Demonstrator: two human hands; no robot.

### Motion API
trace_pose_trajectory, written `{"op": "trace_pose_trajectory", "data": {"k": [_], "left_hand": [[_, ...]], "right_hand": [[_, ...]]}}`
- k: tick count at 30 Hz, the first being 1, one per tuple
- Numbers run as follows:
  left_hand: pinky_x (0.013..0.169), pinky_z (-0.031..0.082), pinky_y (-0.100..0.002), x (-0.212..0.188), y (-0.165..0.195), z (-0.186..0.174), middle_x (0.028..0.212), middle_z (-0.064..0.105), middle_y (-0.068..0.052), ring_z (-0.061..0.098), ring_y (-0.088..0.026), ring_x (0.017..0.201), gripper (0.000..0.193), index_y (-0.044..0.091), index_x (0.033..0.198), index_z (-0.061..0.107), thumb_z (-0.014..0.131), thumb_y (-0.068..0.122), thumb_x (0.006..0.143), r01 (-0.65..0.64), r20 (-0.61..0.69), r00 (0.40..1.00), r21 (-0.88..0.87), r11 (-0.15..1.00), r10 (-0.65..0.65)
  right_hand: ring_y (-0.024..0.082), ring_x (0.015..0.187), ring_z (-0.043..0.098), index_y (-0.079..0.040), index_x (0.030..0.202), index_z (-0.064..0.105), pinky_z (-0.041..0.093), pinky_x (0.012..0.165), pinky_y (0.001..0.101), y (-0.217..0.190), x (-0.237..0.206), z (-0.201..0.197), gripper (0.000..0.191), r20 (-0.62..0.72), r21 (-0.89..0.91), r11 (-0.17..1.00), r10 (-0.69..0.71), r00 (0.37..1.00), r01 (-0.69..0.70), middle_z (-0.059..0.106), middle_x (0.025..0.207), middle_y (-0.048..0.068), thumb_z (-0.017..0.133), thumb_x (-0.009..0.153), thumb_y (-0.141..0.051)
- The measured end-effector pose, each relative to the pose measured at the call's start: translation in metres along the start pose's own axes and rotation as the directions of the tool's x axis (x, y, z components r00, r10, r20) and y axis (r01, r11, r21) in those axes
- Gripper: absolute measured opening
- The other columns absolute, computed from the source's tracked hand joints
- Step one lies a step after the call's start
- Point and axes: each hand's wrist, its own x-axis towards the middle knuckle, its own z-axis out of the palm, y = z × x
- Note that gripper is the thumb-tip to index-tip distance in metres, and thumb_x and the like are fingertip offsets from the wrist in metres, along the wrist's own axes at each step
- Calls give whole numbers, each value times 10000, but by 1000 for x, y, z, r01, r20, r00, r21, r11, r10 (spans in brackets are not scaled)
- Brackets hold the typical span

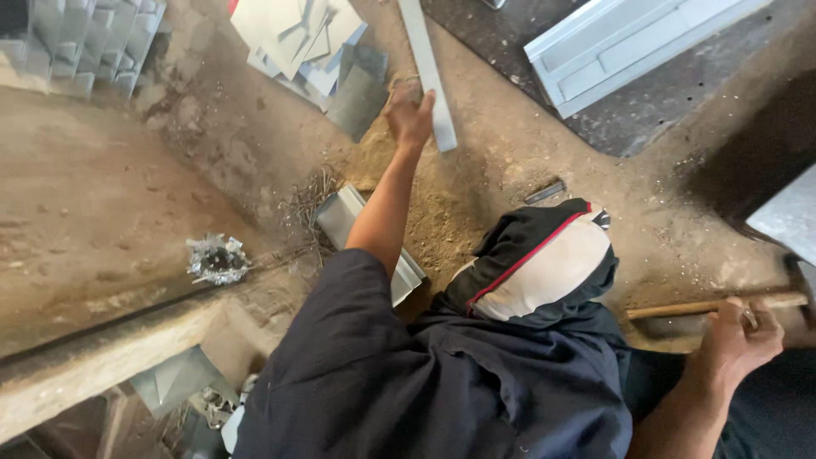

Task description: The person sits on the floor of a metal workshop and hammers galvanized sheet metal strips to bend and flatten them, then fits the formed strips into open sheet-metal boxes and hammers the seams to secure them, placing finished boxes on a pile.

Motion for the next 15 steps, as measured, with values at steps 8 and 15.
{"op": "trace_pose_trajectory", "data": {"k": [8, 15], "left_hand": [[800, 543, -531, -34, -7, 11, 1017, 714, -210, 693, -437, 920, 626, 56, 1084, 621, 946, 357, 642, -6, 187, 982, 140, 990, -20], [587, 539, -311, -34, -36, 7, 851, 756, -77, 674, -143, 686, 343, 20, 1007, 715, 880, 147, 734, 409, 294, 905, -399, 821, -307]], "right_hand": [[174, 777, 655, 144, 1099, 672, 518, 745, 295, -41, -47, -4, 211, 133, 6, 1000, 19, 991, -20, 716, 935, 163, 588, 1027, -36], [164, 863, 703, 122, 1134, 693, 535, 789, 258, -37, -53, -6, 244, 199, -207, 977, -10, 980, 52, 734, 907, 126, 623, 1051, -97]]}}
